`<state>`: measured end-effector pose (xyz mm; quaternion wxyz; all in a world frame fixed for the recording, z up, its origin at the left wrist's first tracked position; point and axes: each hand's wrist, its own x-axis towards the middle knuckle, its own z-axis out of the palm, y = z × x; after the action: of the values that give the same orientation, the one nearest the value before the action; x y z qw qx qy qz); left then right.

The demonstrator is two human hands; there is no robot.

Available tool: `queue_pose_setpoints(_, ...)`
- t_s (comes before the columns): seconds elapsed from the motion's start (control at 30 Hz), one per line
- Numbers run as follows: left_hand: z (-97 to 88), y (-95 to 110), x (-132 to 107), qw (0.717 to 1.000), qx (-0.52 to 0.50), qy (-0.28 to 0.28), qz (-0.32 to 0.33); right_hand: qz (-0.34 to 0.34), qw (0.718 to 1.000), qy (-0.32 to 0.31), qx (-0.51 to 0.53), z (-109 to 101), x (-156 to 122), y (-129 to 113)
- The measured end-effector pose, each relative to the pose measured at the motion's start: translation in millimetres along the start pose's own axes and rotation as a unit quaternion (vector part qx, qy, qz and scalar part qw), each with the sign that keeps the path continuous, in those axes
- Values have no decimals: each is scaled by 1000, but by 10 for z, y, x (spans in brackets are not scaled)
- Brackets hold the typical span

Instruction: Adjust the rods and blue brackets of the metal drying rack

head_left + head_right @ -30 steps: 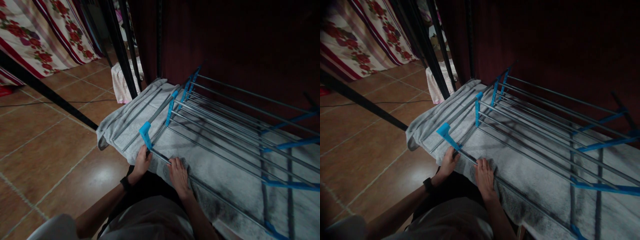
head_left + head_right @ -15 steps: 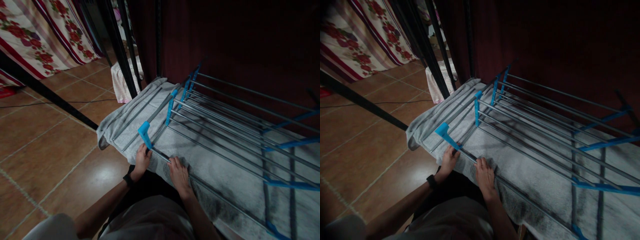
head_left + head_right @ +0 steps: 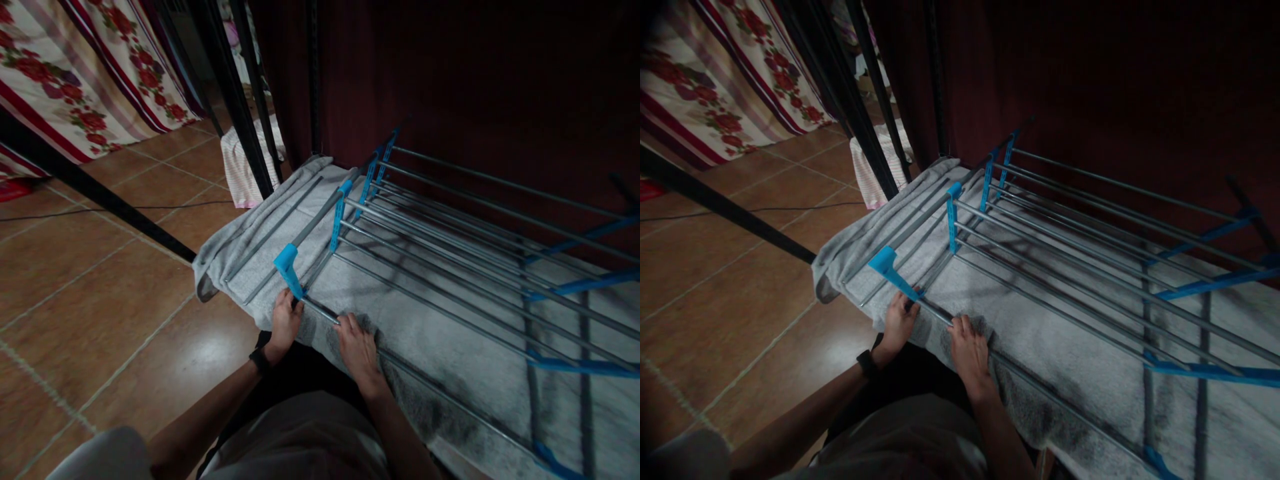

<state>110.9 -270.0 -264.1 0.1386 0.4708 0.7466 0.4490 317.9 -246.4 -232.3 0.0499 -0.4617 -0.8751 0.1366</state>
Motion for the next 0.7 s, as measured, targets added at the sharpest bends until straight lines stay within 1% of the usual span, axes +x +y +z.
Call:
queue_pose_setpoints(0.17,-2,-2,0,1000,16,-5,6,-4,1000,5,-1,14,7,3)
queue_pose_setpoints(0.33,7,-24,6,1000,28,1,13,0,1000,-3,-6,21,26,5)
queue_pose_setpoints(0.5,18,-36,9,1000,25,14,10,-2,1000,0,1,-4,35,-8)
queue_pose_setpoints(0.7,4,-24,13,999,34,8,17,-1,1000,-8,9,-45,56,-29)
